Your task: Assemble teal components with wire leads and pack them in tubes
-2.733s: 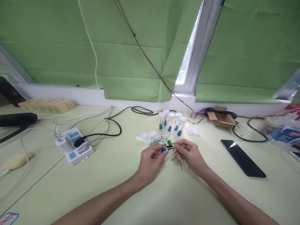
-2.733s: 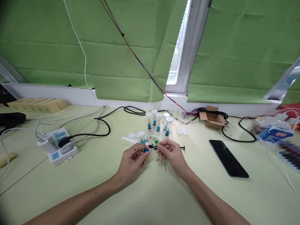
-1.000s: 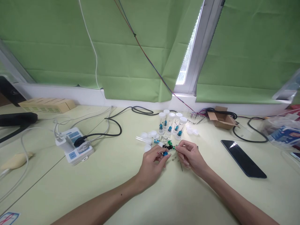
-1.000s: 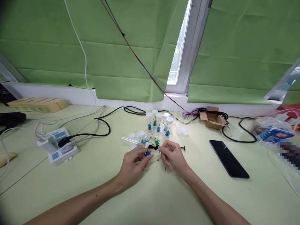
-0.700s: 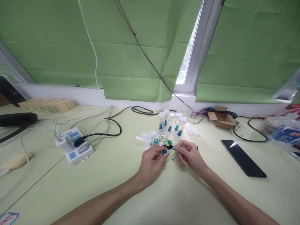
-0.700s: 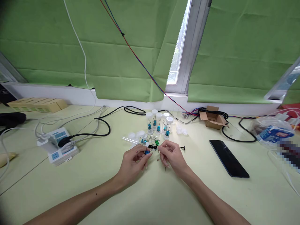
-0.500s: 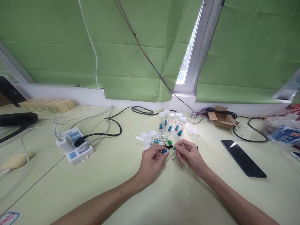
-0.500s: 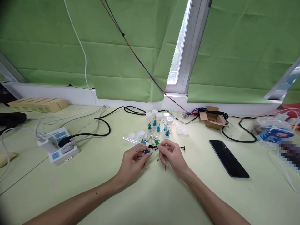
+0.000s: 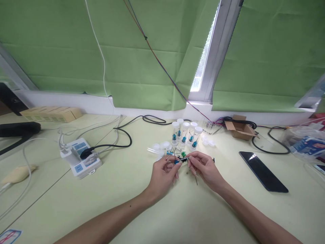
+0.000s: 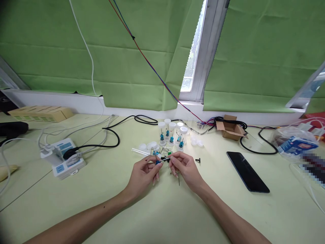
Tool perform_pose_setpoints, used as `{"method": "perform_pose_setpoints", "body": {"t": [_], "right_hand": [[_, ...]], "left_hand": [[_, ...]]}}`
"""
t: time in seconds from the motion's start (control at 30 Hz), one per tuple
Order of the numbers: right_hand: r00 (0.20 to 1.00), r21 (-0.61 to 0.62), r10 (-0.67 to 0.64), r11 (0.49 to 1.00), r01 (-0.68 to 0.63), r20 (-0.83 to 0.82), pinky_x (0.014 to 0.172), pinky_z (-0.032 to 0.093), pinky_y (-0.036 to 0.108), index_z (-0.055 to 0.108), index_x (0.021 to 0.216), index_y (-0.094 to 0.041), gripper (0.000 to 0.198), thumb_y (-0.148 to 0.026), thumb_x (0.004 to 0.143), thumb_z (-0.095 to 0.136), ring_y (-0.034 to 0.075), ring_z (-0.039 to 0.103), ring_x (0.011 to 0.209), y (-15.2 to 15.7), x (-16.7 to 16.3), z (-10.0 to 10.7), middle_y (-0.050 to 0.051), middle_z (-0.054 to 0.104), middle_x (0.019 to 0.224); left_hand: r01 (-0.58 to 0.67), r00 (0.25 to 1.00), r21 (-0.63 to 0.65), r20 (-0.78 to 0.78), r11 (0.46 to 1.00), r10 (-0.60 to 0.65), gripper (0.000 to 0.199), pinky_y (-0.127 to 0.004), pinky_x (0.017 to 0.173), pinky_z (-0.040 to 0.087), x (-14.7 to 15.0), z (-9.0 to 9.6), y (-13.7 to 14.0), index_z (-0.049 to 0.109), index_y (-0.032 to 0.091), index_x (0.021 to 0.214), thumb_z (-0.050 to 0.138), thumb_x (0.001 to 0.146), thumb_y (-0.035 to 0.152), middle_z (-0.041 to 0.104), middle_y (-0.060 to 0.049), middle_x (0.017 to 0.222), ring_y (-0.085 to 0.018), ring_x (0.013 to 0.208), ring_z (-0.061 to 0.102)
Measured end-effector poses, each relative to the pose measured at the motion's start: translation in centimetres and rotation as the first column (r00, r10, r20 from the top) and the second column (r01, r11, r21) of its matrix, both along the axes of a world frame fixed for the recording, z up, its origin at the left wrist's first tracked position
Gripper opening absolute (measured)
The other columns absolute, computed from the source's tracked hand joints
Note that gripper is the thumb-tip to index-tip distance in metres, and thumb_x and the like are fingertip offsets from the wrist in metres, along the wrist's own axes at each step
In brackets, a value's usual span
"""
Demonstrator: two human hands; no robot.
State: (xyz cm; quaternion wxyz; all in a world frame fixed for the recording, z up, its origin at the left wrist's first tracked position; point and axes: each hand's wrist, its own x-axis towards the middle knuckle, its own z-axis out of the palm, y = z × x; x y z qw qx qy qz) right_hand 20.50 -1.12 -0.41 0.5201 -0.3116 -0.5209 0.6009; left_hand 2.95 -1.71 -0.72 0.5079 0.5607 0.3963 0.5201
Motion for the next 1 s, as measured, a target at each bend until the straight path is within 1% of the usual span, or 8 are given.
{"method": "perform_pose_setpoints", "body": {"t": [0.23,0.43,0.73,0.9,1.0], "right_hand": [[1.000,0.012,-0.004,1.000,0.004,0.002,0.046,0.036,0.022,0.063,0.088,-0.017,0.022,-0.038,0.087,0.068,0.006,0.047,0.047,0.09,-0.09,-0.13,-0.001,0.059,0.068],[1.000,0.022,-0.017,1.000,0.017,0.018,0.046,0.034,0.021,0.061,0.086,-0.017,0.022,-0.038,0.088,0.066,0.006,0.047,0.046,-0.04,-0.21,-0.05,-0.002,0.057,0.065],[0.998,0.036,-0.043,0.998,0.041,0.041,0.045,0.033,0.021,0.059,0.082,-0.016,0.025,-0.040,0.090,0.064,0.005,0.046,0.044,-0.04,-0.25,-0.31,-0.003,0.056,0.062],[0.997,0.028,-0.053,0.998,0.052,0.055,0.042,0.032,0.020,0.058,0.080,-0.016,0.029,-0.043,0.089,0.064,0.005,0.044,0.042,-0.10,-0.30,-0.22,-0.004,0.054,0.059],[0.996,0.016,-0.058,0.998,0.057,0.068,0.040,0.032,0.020,0.058,0.080,-0.016,0.031,-0.045,0.089,0.063,0.005,0.044,0.041,-0.06,-0.27,-0.17,-0.004,0.054,0.058]], "left_hand": [[0.007,1.000,0.017,-0.028,1.000,-0.006,0.022,-0.019,0.041,0.040,-0.04,0.02,-0.08,0.060,0.015,0.089,0.069,0.081,0.034,0.053,0.005,0.053,-0.008,0.040,0.049],[0.003,0.999,0.005,-0.039,1.000,-0.002,0.023,-0.019,0.041,0.040,-0.17,-0.09,-0.08,0.060,0.015,0.090,0.068,0.082,0.035,0.054,0.005,0.053,-0.007,0.039,0.048],[0.006,0.997,0.060,-0.077,0.998,-0.001,0.022,-0.019,0.042,0.041,-0.09,-0.28,-0.10,0.062,0.016,0.096,0.067,0.084,0.033,0.052,0.006,0.052,-0.007,0.040,0.048],[0.000,0.995,0.081,-0.094,0.997,0.008,0.022,-0.020,0.043,0.042,-0.17,-0.46,-0.13,0.063,0.016,0.097,0.066,0.084,0.033,0.053,0.005,0.056,-0.008,0.041,0.050],[-0.005,0.993,0.113,-0.113,0.994,0.018,0.021,-0.020,0.043,0.043,-0.23,-0.65,-0.10,0.064,0.016,0.096,0.066,0.085,0.033,0.056,0.003,0.065,-0.007,0.043,0.051]]}}
